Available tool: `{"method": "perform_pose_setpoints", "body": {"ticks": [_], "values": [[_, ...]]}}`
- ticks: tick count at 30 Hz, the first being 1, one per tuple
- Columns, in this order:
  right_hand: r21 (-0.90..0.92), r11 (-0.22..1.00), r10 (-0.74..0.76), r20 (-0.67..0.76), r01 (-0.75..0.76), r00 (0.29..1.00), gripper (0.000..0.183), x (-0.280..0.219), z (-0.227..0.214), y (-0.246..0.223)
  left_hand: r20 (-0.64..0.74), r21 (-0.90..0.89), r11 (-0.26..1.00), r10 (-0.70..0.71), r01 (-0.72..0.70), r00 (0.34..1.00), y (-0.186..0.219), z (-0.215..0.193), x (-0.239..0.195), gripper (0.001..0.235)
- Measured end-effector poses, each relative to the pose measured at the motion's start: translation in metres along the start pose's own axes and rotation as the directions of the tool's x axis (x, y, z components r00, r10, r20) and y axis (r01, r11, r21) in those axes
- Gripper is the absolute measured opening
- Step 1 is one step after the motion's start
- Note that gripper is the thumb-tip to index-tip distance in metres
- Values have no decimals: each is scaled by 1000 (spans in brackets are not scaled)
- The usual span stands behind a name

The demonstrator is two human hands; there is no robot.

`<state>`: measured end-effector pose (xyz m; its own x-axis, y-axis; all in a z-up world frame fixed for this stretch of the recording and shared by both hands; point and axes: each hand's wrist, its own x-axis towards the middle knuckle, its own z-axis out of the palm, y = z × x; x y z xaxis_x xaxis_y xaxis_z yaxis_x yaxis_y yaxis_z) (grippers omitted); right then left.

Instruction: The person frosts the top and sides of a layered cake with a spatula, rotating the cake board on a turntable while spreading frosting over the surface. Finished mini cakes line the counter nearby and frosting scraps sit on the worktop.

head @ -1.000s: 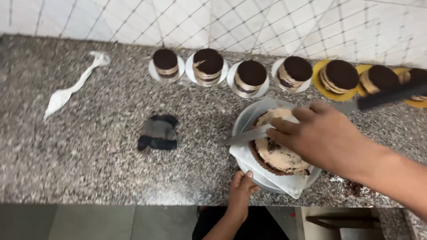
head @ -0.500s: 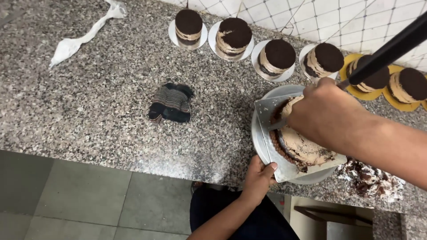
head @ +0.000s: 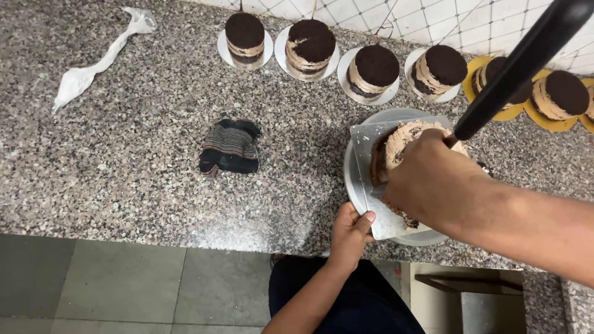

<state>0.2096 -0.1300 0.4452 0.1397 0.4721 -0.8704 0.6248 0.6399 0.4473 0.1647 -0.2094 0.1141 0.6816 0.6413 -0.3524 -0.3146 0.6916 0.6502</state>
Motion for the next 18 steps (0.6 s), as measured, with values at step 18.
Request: {"method": "perform_pose_setpoints", "body": {"ticks": [18], "values": [[-113,991,-74,-82,64,994,14,-22,39,-29,-25,31,999,-19,20,1000,13,-4,11,19]]}}
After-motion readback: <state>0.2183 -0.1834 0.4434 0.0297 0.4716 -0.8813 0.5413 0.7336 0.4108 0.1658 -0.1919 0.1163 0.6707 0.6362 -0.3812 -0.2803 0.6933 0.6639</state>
